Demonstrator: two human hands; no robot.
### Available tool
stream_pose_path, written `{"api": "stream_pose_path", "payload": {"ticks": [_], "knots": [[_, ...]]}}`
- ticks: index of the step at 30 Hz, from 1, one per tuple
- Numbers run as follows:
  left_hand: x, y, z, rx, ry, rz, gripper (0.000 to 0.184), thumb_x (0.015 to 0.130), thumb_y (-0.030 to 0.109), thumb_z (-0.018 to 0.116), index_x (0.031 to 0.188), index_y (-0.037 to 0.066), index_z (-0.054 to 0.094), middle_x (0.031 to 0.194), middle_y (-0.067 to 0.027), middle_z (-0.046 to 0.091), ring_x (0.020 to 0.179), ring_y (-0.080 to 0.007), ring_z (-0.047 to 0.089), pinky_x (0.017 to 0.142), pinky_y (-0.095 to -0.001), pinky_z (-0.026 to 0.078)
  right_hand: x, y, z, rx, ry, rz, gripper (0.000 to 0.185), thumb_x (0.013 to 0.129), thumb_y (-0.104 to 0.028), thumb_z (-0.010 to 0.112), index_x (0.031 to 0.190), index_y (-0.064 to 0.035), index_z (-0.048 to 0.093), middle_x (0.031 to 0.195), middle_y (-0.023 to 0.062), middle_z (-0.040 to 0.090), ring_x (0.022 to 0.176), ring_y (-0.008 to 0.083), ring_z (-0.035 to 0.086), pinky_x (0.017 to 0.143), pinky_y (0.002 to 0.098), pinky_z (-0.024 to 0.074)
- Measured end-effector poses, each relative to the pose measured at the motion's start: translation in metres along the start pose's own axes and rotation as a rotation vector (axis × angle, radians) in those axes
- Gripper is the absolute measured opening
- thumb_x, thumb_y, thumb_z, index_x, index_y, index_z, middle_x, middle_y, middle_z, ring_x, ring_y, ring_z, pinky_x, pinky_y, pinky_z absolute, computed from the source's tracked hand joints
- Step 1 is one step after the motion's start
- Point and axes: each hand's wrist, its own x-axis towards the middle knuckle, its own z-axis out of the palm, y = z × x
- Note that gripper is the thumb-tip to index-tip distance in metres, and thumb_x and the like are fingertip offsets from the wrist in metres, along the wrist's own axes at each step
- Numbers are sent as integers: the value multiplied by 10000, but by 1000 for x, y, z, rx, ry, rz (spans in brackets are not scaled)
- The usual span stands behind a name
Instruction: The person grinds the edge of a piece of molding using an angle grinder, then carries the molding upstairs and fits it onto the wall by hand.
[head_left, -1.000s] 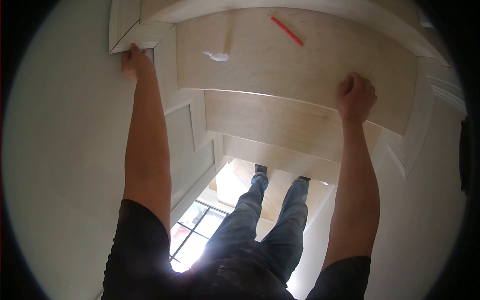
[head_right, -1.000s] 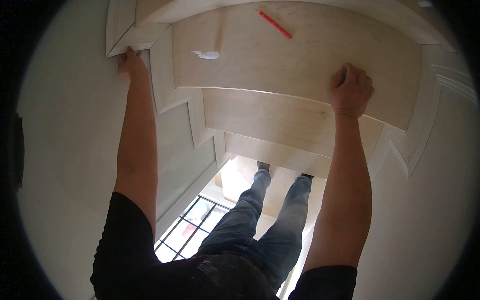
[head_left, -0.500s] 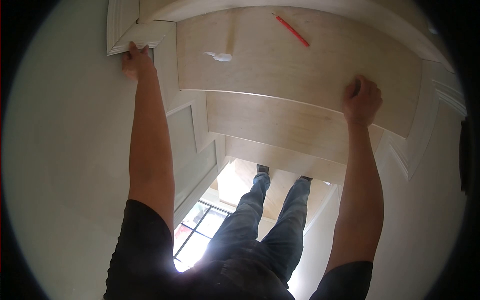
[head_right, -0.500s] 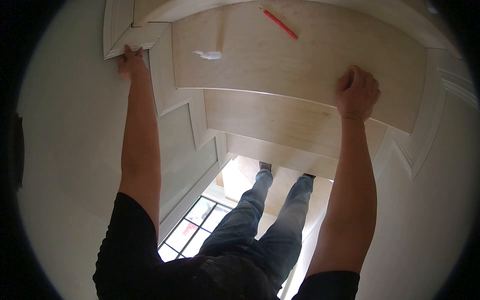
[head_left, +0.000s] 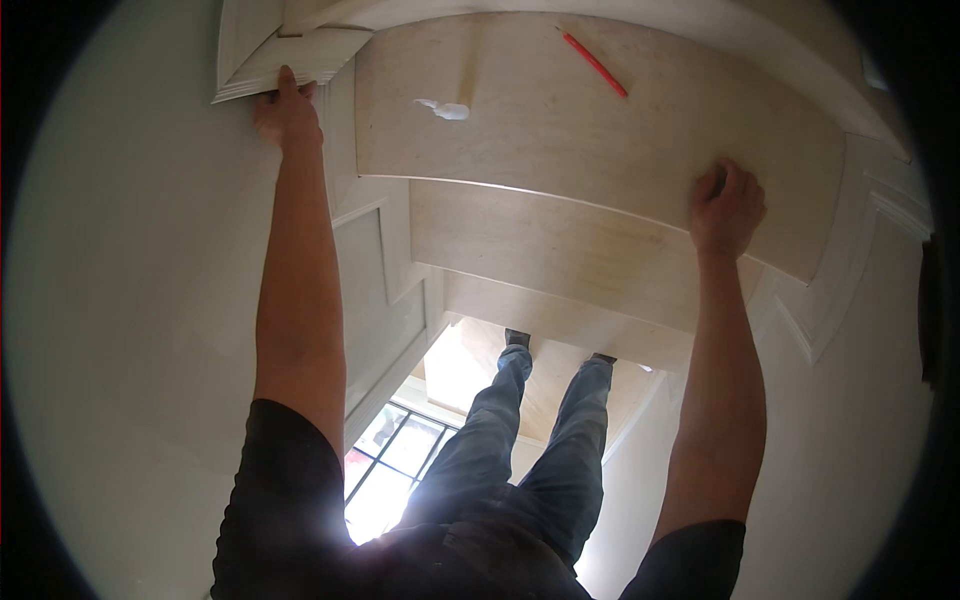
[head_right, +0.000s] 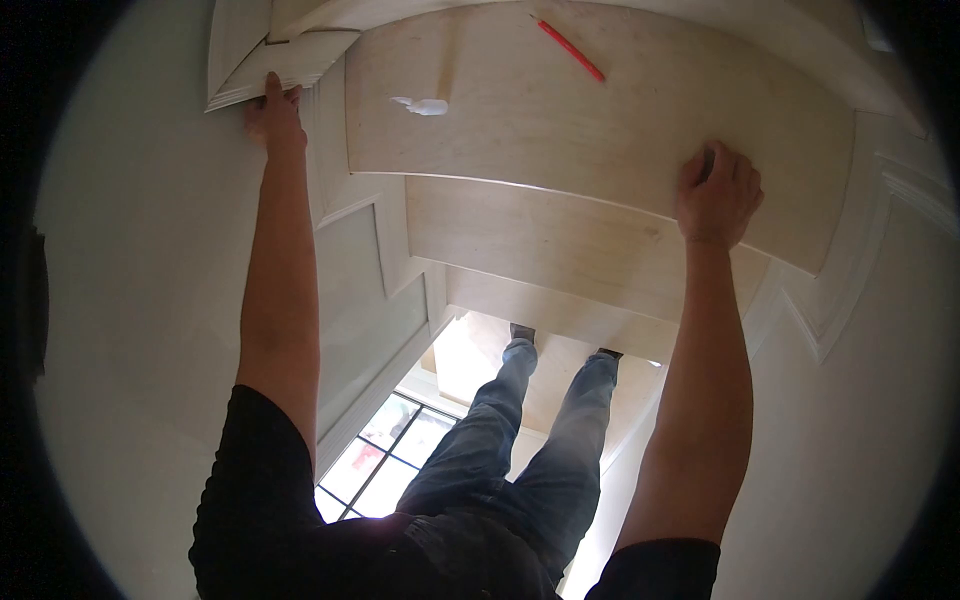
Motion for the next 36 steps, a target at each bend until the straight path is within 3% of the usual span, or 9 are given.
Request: {"api": "stream_pose_path", "payload": {"ticks": [14,20,21,22,23,27,29,32,36], "knots": [[-152,39,-103,205,0,41,317,1012,246,690,1106,-53,636,928,-83,709,726,-143,680,689,-304,572,5,-2,-6,9,56,-41,267,918,-286,607,1118,-130,692,1096,100,697,1039,344,652,873,510,508],[-325,34,-331,578,-85,232,194,929,152,772,1024,9,681,873,-118,744,739,-205,712,673,-359,548,-5,19,2,-86,207,-157,303,989,-337,568,1141,-111,699,1144,120,712,1076,362,666,907,527,535],[-364,30,-381,730,-59,622,187,858,116,823,985,35,712,862,-114,744,755,-257,721,684,-379,558,-4,36,10,-63,298,-287,297,1004,-300,605,1124,-51,714,1117,178,722,1031,377,686,846,504,573],[-414,42,-435,571,-311,253,202,787,95,858,946,68,737,874,-104,747,758,-290,715,698,-392,562,6,67,36,-54,397,-468,318,1000,-327,625,1143,-57,714,1118,178,718,1018,362,694,816,484,586],[-456,48,-485,652,-496,273,183,758,86,864,903,107,753,879,-82,756,760,-273,720,691,-388,567,9,73,52,-135,362,-534,354,991,-368,646,1162,-67,718,1137,149,721,1042,345,692,863,470,580],[-668,-4,-708,919,-330,-30,130,870,191,788,910,130,680,747,-71,703,635,-288,686,597,-412,544,-111,4,-28,20,-447,-63,469,971,-368,658,1298,-32,641,1262,194,652,1178,392,622,977,542,516],[-787,-12,-806,812,-2,-602,226,917,237,747,872,77,595,729,-157,672,691,-380,687,609,-474,527,-235,-49,-78,154,-689,-193,462,984,-368,639,1299,-31,642,1236,166,659,1136,332,628,955,494,519],[-820,19,-841,834,256,-722,232,942,256,717,932,48,614,797,-185,703,762,-378,711,674,-458,547,-401,-98,-162,103,-1643,-263,452,1002,-368,609,1301,-29,642,1197,124,669,1073,241,636,921,422,523],[-816,27,-886,258,849,-674,251,977,264,703,1055,29,665,820,-108,713,735,-220,698,651,-364,536,-549,-192,-264,210,-1904,-889,431,985,-262,680,1314,9,615,1062,71,696,932,152,653,844,288,531]]}}
